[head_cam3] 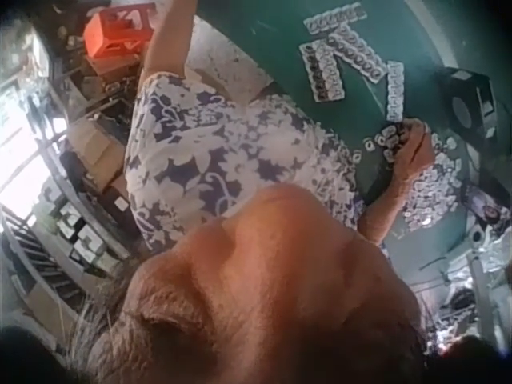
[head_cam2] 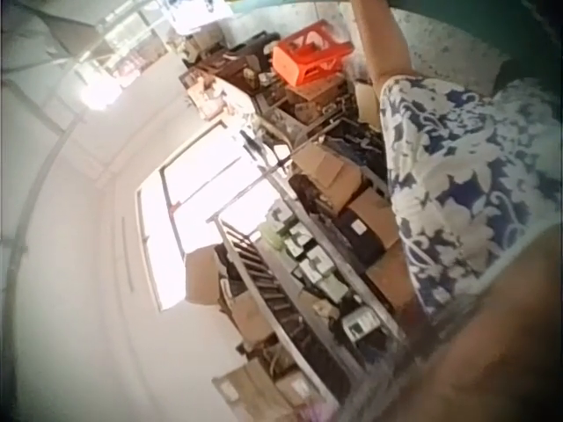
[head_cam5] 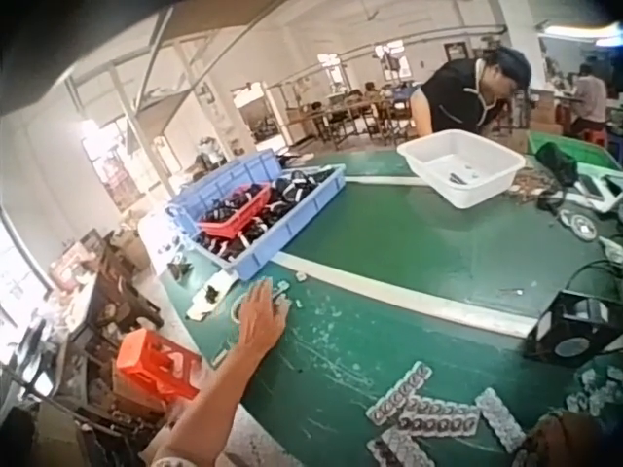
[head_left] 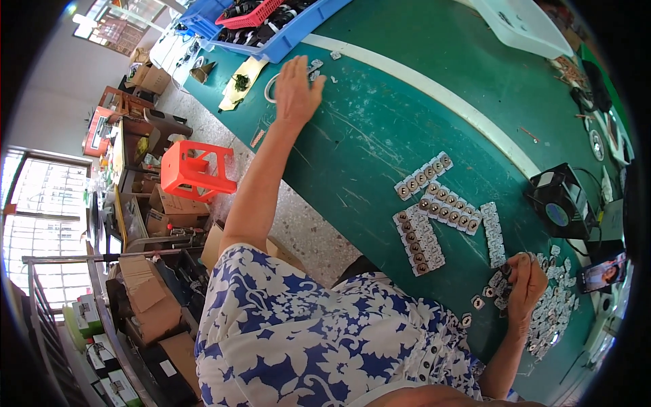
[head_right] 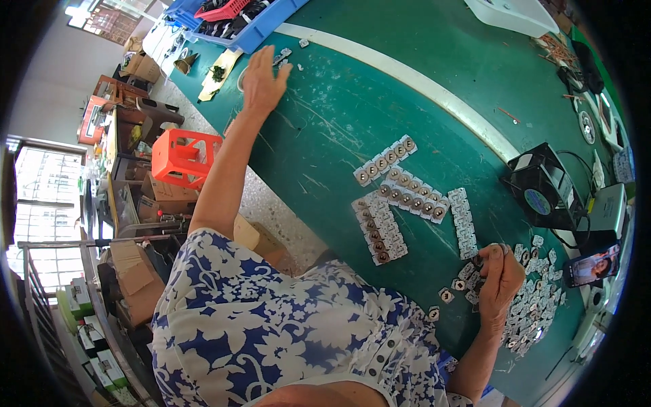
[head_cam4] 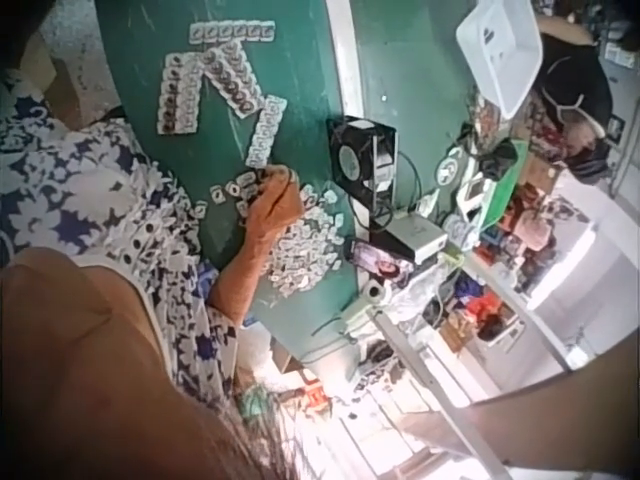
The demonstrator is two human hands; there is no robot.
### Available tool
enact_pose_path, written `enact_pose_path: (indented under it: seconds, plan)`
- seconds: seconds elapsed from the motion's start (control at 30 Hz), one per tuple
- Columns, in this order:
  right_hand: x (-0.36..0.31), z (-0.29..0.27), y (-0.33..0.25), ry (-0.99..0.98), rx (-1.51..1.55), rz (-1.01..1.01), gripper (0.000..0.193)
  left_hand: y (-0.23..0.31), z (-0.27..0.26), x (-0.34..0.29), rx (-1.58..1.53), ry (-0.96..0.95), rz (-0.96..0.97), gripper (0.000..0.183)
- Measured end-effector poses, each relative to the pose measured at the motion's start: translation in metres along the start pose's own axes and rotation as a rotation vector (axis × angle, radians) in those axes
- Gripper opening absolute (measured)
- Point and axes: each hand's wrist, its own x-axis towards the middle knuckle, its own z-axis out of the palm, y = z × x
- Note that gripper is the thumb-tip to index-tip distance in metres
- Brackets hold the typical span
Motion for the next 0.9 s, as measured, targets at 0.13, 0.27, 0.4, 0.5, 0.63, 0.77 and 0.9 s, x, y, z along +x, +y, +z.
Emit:
enact_pose_path:
  seconds: [0.13,0.27,0.4,0.5,0.63,0.77,0.9]
  plan:
    - [0.001,-0.001,-0.001,0.0,0.002,-0.003,0.033,0.033,0.033,0.013,0.055,-0.104,-0.163,0.072]
    - [0.002,0.001,-0.004,-0.002,-0.007,-0.021,0.033,0.05,0.049,0.024,0.209,-0.143,-0.273,0.068]
    - [-0.001,-0.003,-0.005,0.0,-0.015,0.006,0.033,0.07,0.051,0.039,0.258,-0.256,-0.267,0.063]
    - [-0.006,-0.01,-0.009,0.065,-0.039,0.01,0.033,0.08,0.058,0.057,0.254,-0.247,-0.217,0.06]
    - [0.005,-0.006,-0.007,-0.024,-0.027,-0.062,0.026,0.016,0.056,0.056,0.417,-0.41,-0.021,0.047]
    - [0.004,-0.014,-0.01,-0.042,0.003,-0.092,0.023,0.05,0.04,0.067,0.48,-0.327,0.0,0.04]
    - [0.004,-0.016,-0.01,-0.067,0.041,-0.09,0.024,0.045,0.04,0.065,0.482,-0.253,-0.003,0.038]
